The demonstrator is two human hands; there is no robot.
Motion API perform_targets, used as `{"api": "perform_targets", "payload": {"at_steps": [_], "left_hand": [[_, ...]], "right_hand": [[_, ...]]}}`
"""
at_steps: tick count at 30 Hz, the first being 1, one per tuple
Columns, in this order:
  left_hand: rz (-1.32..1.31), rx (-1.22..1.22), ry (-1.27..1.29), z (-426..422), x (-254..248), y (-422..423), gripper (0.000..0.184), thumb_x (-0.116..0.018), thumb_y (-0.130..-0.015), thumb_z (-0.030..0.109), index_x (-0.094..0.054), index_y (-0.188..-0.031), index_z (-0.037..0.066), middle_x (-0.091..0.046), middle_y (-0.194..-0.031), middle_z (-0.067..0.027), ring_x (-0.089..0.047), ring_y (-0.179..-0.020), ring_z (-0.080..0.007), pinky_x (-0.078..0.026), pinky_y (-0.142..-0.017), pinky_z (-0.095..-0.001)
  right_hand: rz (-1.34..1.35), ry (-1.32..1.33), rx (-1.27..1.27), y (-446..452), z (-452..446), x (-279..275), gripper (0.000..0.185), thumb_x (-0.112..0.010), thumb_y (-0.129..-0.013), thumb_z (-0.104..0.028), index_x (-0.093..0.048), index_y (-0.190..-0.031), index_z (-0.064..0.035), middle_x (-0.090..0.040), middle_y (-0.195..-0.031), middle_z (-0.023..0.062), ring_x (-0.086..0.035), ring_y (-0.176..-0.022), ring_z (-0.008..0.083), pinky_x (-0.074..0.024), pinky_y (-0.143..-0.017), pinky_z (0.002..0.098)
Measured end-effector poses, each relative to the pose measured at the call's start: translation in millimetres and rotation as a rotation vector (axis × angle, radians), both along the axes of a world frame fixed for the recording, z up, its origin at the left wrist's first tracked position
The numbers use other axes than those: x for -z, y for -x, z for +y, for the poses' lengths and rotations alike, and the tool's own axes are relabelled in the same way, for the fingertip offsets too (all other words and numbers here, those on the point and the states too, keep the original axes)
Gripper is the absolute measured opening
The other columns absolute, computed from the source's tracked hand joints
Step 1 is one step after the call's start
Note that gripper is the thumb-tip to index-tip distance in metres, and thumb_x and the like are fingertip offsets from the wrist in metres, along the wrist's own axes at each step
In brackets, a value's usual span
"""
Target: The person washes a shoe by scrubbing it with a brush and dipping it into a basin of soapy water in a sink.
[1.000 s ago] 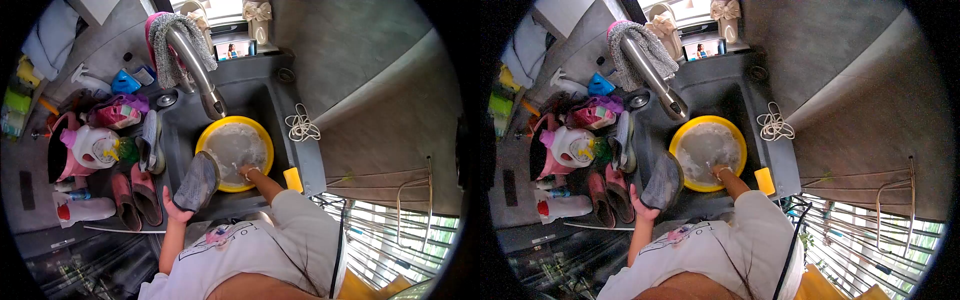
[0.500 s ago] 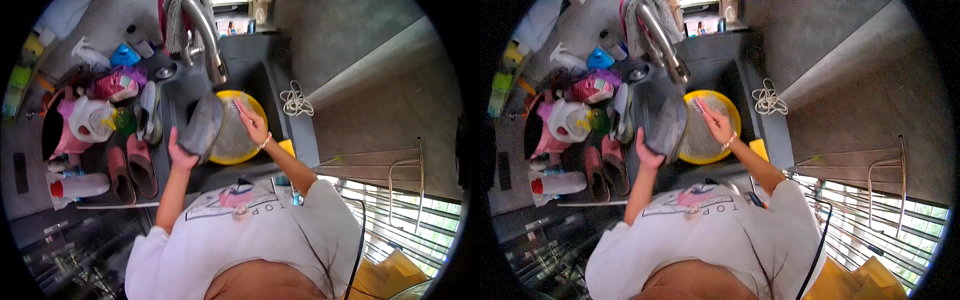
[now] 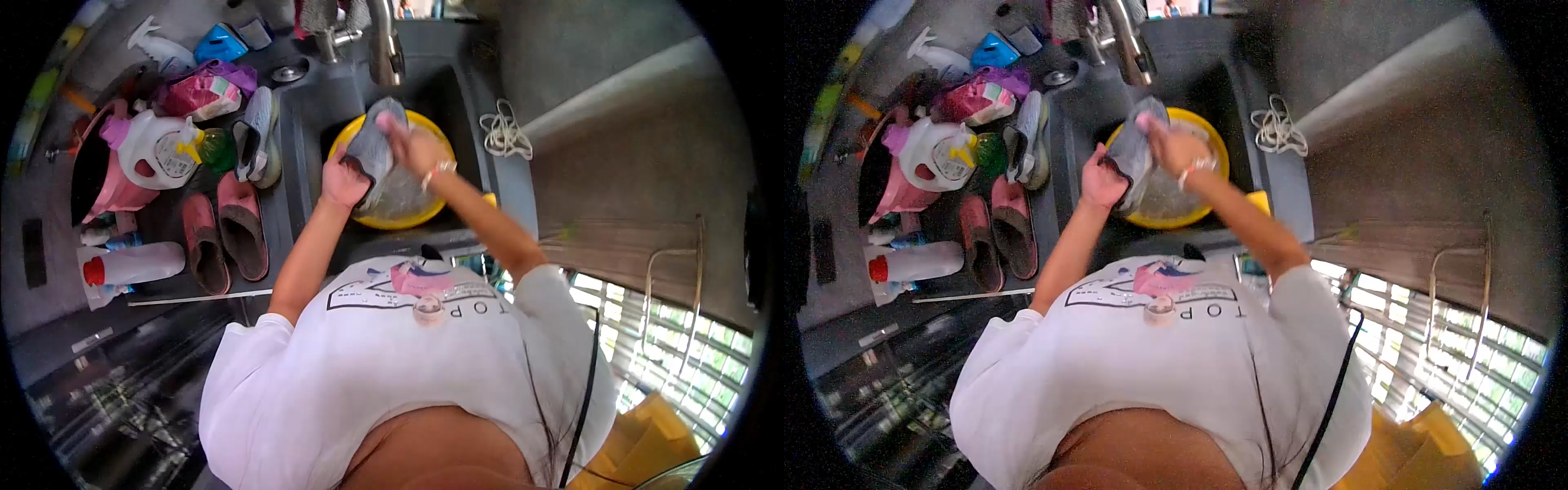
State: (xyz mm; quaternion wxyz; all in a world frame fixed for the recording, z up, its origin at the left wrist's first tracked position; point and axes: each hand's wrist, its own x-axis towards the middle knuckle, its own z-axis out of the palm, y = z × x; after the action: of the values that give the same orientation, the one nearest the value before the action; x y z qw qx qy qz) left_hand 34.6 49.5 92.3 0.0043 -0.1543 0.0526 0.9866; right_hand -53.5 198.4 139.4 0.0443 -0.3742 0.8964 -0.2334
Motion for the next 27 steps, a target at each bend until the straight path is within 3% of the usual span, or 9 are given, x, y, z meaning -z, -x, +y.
{"api": "perform_targets", "payload": {"at_steps": [3,7,9,15,17,18,21,22,27], "left_hand": [[-0.141,-0.028,-0.002,-2,-16,-13,0.048,-0.039,-0.092,0.035,-0.044,-0.127,0.002,-0.048,-0.128,-0.0150,-0.045,-0.119,-0.0297,-0.030,-0.105,-0.0450],[0.050,-0.065,-0.073,-8,1,-18,0.044,-0.041,-0.092,0.034,-0.046,-0.127,0.008,-0.049,-0.128,-0.0117,-0.045,-0.120,-0.0274,-0.031,-0.104,-0.0447],[-0.091,-0.044,-0.111,-13,71,0,0.045,-0.042,-0.092,0.039,-0.048,-0.124,0.008,-0.052,-0.124,-0.0106,-0.049,-0.114,-0.0264,-0.033,-0.102,-0.0409],[-0.015,-0.081,-0.156,-16,23,-26,0.043,-0.042,-0.092,0.038,-0.053,-0.116,0.005,-0.059,-0.112,-0.0107,-0.054,-0.105,-0.0267,-0.036,-0.099,-0.0400],[-0.068,-0.073,-0.281,-15,62,-3,0.043,-0.039,-0.092,0.039,-0.052,-0.118,0.007,-0.058,-0.113,-0.0119,-0.053,-0.105,-0.0273,-0.035,-0.099,-0.0416],[0.647,0.045,-0.476,-15,155,20,0.047,-0.038,-0.092,0.041,-0.051,-0.120,0.007,-0.055,-0.117,-0.0135,-0.051,-0.108,-0.0289,-0.034,-0.101,-0.0426],[-0.226,-0.161,-0.210,-12,-13,-27,0.049,-0.040,-0.091,0.042,-0.051,-0.119,0.004,-0.054,-0.120,-0.0136,-0.050,-0.110,-0.0300,-0.033,-0.101,-0.0434],[-0.023,-0.119,-0.194,-11,7,-26,0.050,-0.040,-0.091,0.044,-0.052,-0.118,0.003,-0.052,-0.123,-0.0132,-0.048,-0.114,-0.0298,-0.033,-0.101,-0.0427],[-0.137,-0.054,-0.262,-6,72,6,0.051,-0.038,-0.093,0.044,-0.051,-0.120,0.004,-0.052,-0.125,-0.0118,-0.046,-0.117,-0.0276,-0.033,-0.102,-0.0418]], "right_hand": [[0.091,0.041,-0.246,-51,1,21,0.040,-0.044,-0.089,-0.028,-0.043,-0.129,-0.0284,-0.060,-0.070,0.0167,-0.059,-0.060,0.0368,-0.0462,-0.052,0.0458],[-0.016,-0.044,-0.101,18,-14,28,0.042,-0.044,-0.091,-0.027,-0.041,-0.133,-0.0267,-0.058,-0.069,0.0196,-0.059,-0.058,0.0361,-0.0446,-0.053,0.0468],[-0.034,-0.139,-0.123,13,-24,36,0.044,-0.042,-0.092,-0.026,-0.038,-0.135,-0.0228,-0.060,-0.075,0.0224,-0.058,-0.060,0.0364,-0.0443,-0.053,0.0456],[0.105,0.090,-0.499,-19,-20,48,0.039,-0.041,-0.093,-0.019,-0.044,-0.132,-0.0209,-0.062,-0.086,0.0222,-0.061,-0.072,0.0376,-0.0479,-0.061,0.0390],[-0.215,0.069,-0.108,4,-38,25,0.038,-0.043,-0.093,-0.018,-0.046,-0.130,-0.0190,-0.062,-0.092,0.0219,-0.061,-0.080,0.0378,-0.0482,-0.069,0.0387],[-0.092,0.165,-0.168,2,-40,39,0.037,-0.043,-0.092,-0.018,-0.048,-0.129,-0.0161,-0.061,-0.095,0.0228,-0.060,-0.084,0.0378,-0.0476,-0.073,0.0380],[-0.059,0.050,-0.485,-33,-18,31,0.036,-0.041,-0.093,-0.018,-0.048,-0.128,-0.0111,-0.060,-0.101,0.0231,-0.060,-0.088,0.0376,-0.0476,-0.074,0.0378],[-0.034,0.037,-0.491,-48,-15,14,0.039,-0.043,-0.092,-0.020,-0.046,-0.129,-0.0110,-0.059,-0.091,0.0260,-0.058,-0.080,0.0413,-0.0465,-0.069,0.0449],[-0.008,0.406,-0.247,5,-16,64,0.044,-0.048,-0.090,-0.019,-0.043,-0.133,-0.0154,-0.059,-0.097,0.0268,-0.059,-0.082,0.0412,-0.0465,-0.071,0.0449]]}}
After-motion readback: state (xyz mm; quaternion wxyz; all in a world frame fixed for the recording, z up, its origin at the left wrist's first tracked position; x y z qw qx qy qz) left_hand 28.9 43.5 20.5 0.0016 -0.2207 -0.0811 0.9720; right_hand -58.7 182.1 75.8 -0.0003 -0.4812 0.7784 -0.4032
